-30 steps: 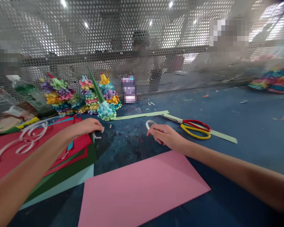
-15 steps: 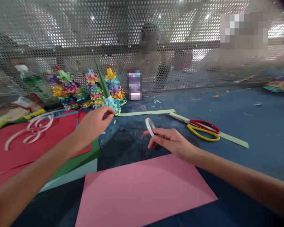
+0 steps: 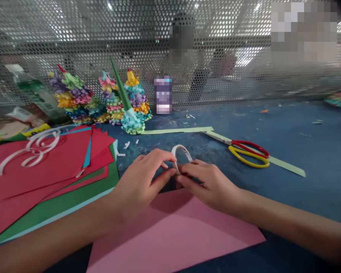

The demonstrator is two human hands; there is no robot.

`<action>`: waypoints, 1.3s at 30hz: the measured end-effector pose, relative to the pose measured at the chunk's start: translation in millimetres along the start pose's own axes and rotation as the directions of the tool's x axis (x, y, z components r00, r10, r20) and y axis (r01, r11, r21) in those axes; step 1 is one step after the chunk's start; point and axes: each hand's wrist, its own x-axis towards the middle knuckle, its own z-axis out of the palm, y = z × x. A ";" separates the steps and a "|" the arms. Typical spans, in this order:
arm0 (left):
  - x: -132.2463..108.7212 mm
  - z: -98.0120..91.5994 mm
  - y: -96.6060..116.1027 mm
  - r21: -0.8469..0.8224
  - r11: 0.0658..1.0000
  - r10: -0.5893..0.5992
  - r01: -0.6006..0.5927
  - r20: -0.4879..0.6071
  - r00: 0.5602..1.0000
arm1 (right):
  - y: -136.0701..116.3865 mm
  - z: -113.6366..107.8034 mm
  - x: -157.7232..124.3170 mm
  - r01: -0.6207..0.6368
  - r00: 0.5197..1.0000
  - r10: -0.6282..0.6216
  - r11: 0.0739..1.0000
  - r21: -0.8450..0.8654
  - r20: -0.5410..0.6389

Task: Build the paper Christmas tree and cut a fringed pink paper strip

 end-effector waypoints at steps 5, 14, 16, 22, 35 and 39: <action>-2.2 1.3 1.2 0.048 0.998 0.049 -0.047 -0.029 0.998 | -6.1 0.4 -2.3 -0.065 0.998 0.062 0.995 -0.073 -0.033; -0.9 -2.3 8.4 -0.059 0.996 -0.073 0.072 -0.012 0.997 | -8.5 0.5 -2.9 -0.122 0.992 0.121 0.988 -0.090 -0.020; -1.9 -2.3 9.8 -0.054 0.992 -0.120 0.118 -0.037 0.992 | -8.2 -0.4 -1.5 -0.111 0.993 0.108 0.990 -0.081 -0.040; -2.7 -2.1 12.0 -0.116 0.987 -0.111 0.113 0.017 0.994 | -6.4 -1.3 -1.1 -0.104 0.991 0.092 0.986 -0.128 -0.092; -8.6 -3.5 6.8 -0.121 0.982 -0.147 0.144 -0.023 0.989 | -1.9 2.2 -1.1 0.013 0.995 -0.031 0.984 -0.180 -0.097; -6.6 -6.3 7.8 0.117 0.993 0.006 -0.006 -0.005 1.000 | -7.4 -2.0 0.9 -0.040 0.996 0.023 0.983 -0.178 -0.092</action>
